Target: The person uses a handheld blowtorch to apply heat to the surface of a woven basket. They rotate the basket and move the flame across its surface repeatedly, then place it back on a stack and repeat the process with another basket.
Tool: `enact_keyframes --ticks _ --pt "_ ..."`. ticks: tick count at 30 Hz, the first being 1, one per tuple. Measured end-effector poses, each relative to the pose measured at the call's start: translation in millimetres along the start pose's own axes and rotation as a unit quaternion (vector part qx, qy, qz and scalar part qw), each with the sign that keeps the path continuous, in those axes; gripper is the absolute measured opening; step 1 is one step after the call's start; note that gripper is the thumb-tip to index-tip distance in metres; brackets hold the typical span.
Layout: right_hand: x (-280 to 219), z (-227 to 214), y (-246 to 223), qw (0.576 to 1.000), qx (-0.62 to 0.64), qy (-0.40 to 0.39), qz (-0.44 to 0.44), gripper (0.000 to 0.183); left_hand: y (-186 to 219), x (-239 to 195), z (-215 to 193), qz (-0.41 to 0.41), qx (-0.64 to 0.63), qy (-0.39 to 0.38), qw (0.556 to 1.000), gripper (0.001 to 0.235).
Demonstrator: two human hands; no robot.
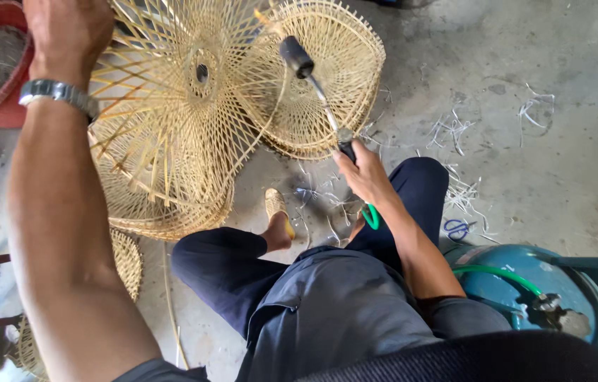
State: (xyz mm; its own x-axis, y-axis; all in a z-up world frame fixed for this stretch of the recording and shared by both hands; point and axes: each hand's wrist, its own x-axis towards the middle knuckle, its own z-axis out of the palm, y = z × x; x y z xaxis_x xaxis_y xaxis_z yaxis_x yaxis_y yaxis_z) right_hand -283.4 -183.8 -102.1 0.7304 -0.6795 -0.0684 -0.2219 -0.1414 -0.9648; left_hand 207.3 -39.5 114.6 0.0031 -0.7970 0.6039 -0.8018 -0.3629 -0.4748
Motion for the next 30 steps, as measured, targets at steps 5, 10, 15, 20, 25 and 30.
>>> enact_keyframes --ticks 5,10,15,20,25,30 --pt "44 19 -30 0.996 0.048 -0.067 -0.037 0.035 10 11 -112 0.022 -0.136 0.059 0.989 0.005" --pt "67 21 -54 0.989 0.124 -0.053 -0.06 0.032 28 13 -166 0.016 -0.205 0.06 0.977 0.006" --pt "49 15 -48 0.988 0.142 -0.019 -0.058 0.031 30 -1 -185 0.028 -0.204 0.057 0.977 0.005" --pt "34 7 -45 0.979 0.166 -0.038 -0.109 0.026 30 -8 -185 0.029 -0.204 0.059 0.977 0.007" --pt "29 10 -62 0.971 0.141 -0.032 -0.189 0.024 32 -7 -172 -0.008 -0.244 0.058 0.968 0.003" --pt "22 17 -80 0.96 0.055 -0.051 -0.268 0.02 32 -14 -157 -0.009 -0.273 0.089 0.958 0.007"
